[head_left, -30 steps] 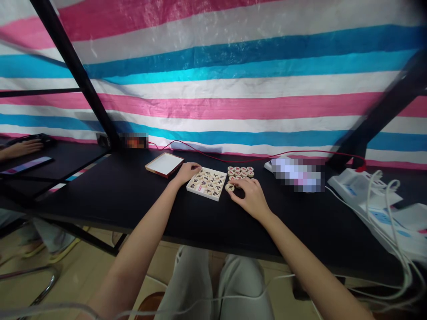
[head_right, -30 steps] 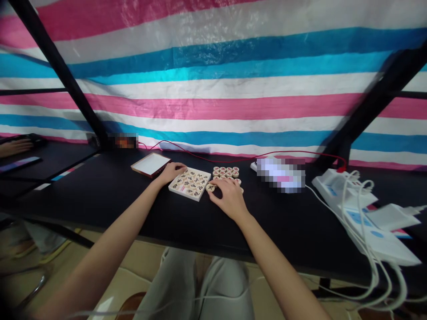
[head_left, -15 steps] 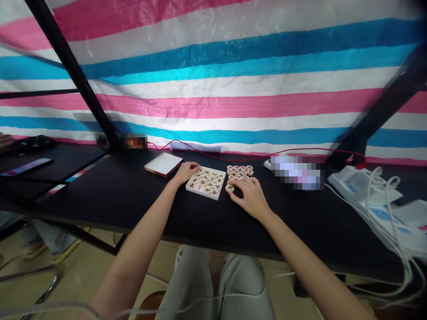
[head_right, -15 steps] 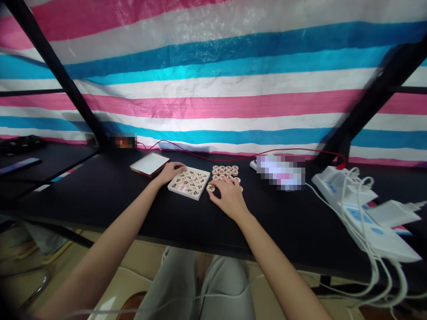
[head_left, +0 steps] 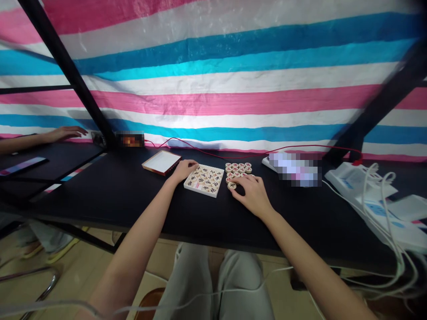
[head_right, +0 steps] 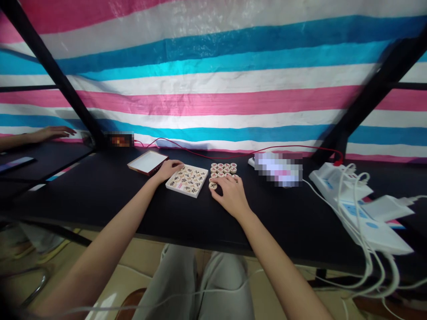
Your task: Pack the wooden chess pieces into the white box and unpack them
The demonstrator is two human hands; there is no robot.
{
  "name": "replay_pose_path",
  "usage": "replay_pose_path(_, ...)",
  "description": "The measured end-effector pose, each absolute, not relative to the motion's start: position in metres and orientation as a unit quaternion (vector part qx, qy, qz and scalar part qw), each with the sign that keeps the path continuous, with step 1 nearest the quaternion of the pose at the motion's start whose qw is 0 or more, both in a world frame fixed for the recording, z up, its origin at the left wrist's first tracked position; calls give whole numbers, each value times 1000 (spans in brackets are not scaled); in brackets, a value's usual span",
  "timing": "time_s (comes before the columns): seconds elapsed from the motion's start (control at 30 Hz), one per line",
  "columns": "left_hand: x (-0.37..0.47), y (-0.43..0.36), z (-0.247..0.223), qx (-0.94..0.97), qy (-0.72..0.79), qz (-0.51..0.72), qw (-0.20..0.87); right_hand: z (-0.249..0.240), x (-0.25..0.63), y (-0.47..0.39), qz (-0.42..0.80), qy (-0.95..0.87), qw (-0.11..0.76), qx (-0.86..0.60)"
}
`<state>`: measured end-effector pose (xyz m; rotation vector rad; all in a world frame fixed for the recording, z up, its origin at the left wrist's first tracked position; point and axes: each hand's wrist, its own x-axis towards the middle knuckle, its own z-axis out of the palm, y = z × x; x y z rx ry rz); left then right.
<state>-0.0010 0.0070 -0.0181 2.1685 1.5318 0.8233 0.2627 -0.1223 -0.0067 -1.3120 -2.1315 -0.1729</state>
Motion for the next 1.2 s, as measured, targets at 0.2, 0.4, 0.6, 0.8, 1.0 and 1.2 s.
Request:
replay_pose_path(0.2, 0, 5, -16, 768, 537, 294, 187, -8, 265, -121, -87, -791, 317, -516)
replay_pose_path(0.4, 2, 2, -13, 763, 548, 288, 185, -9, 267, -120, -78, -798, 304, -514)
replay_pose_path(0.6, 1, 3, -15, 767, 544, 288, 178, -12, 268, -116, -74, -814, 287, -500)
replay_pose_path(0.8, 2, 3, -16, 765, 548, 286, 180, -12, 268, -115, -78, -824, 274, -490)
replay_pose_path(1.0, 2, 3, -16, 765, 547, 288, 181, -10, 268, -118, -93, -826, 269, -486)
replay_pose_path(1.2, 2, 3, -16, 765, 548, 287, 179, -11, 267, -117, -86, -830, 269, -481)
